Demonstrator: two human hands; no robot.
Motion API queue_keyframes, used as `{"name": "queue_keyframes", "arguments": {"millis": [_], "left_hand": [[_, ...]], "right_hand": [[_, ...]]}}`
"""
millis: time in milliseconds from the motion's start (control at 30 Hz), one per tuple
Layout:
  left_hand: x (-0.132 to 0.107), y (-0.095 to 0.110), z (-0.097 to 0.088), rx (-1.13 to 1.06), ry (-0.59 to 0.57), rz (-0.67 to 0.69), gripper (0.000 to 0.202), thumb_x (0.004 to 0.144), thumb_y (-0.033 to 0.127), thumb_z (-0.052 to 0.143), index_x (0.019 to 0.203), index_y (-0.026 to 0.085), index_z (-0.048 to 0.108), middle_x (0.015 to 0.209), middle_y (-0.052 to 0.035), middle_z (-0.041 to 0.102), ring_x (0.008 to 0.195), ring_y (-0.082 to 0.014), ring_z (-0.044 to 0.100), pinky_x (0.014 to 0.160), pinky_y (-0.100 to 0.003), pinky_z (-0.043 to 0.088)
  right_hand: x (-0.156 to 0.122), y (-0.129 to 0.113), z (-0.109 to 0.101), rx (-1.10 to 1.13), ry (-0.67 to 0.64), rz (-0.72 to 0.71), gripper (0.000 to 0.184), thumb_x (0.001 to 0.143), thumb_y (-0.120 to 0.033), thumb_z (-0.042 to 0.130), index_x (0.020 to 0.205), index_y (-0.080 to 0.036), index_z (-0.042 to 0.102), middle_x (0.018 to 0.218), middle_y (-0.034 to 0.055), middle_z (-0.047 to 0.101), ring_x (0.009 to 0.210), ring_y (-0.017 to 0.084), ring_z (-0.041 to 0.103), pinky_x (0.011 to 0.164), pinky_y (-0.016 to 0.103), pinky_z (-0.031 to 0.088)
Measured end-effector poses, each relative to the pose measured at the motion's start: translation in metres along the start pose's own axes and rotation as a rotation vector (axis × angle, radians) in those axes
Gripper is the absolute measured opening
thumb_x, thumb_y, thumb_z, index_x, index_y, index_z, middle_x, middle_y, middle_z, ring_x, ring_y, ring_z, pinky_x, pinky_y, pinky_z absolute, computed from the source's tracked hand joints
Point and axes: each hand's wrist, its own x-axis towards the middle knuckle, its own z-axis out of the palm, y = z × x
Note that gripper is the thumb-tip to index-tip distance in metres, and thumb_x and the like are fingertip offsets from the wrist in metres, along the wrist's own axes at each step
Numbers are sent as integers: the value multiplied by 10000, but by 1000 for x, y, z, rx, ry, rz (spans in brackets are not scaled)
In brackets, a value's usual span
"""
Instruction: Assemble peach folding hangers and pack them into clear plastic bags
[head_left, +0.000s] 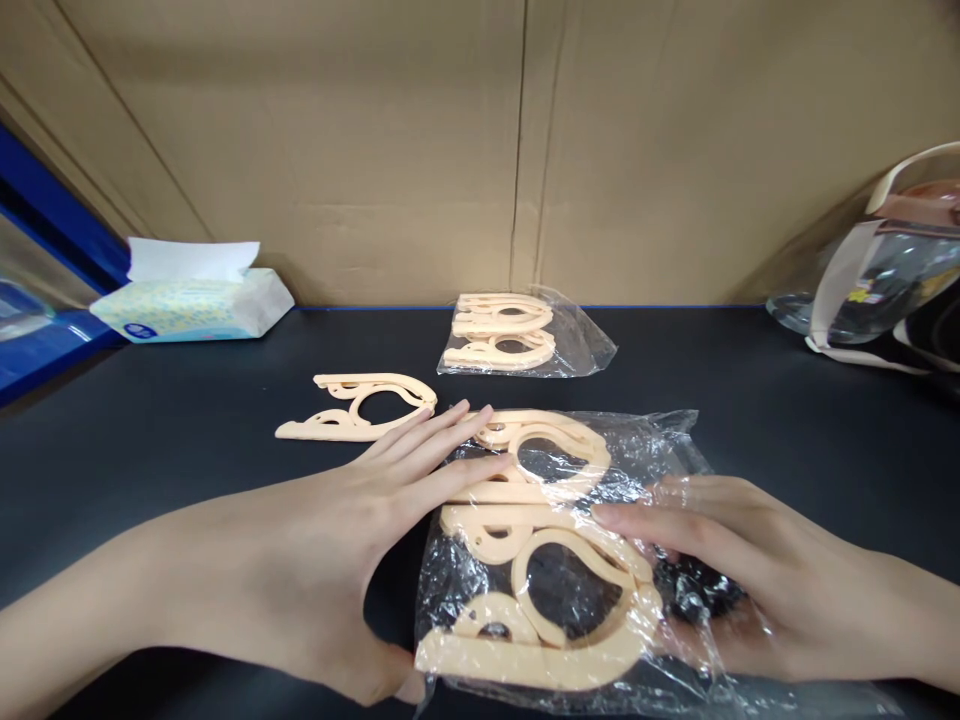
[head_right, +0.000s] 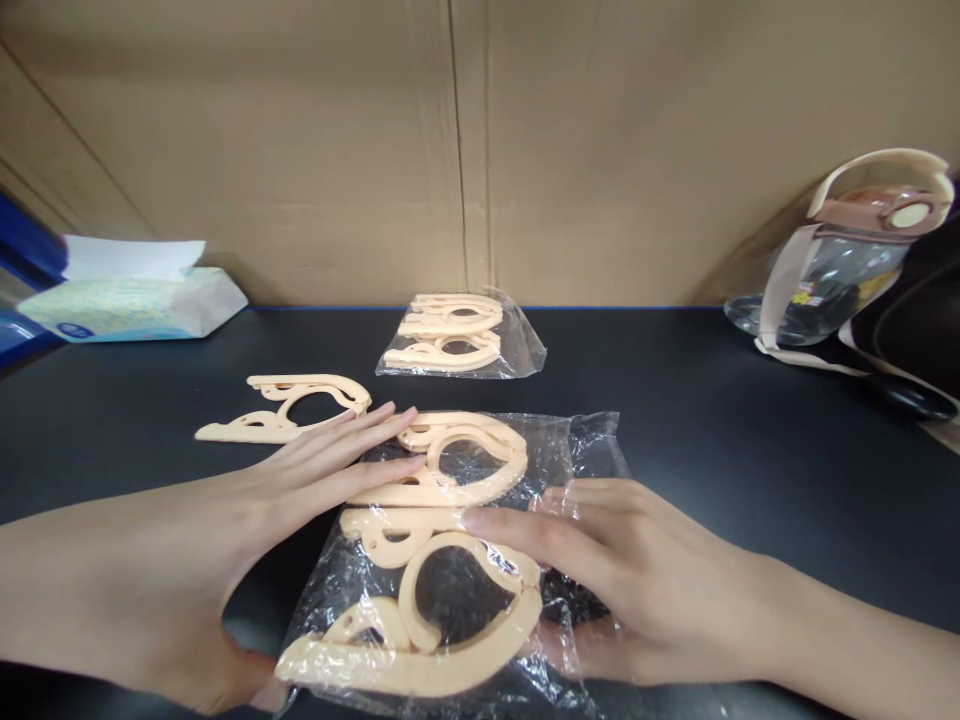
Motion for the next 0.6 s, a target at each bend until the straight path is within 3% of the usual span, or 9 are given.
{"name": "queue_keyframes", "arguments": {"millis": [200,467,600], "left_hand": [[3,-3,-4,14,-68,-24,1311,612,596,924,1641,540,112,1774,66,-90,1592,-488,-64,1252,-720,209],[5,-5,-4,28,-50,33,1347,608,603,952,1656,496,111,1782,4,-54,1602,-475,-14,1257,-682,238],[5,-5,-4,7,-37,38,1347,594,628,950,1650,511,121,1780,15,-43,1599,-473,-8,1256,-701,208]], "right_hand": [[0,1,0,14,-26,9,566,1040,-326,569,1578,-272,401,1066,57,794,870,212,772,724,294,630],[-1,1,0,-29,-42,-8,477,1119,-421,383,1573,-276,398,1186,60,785,928,200,770,757,298,635],[-1,0,0,-28,-39,-9,458,1116,-373,408,1562,-271,391,1194,65,781,952,197,775,784,302,639]]}}
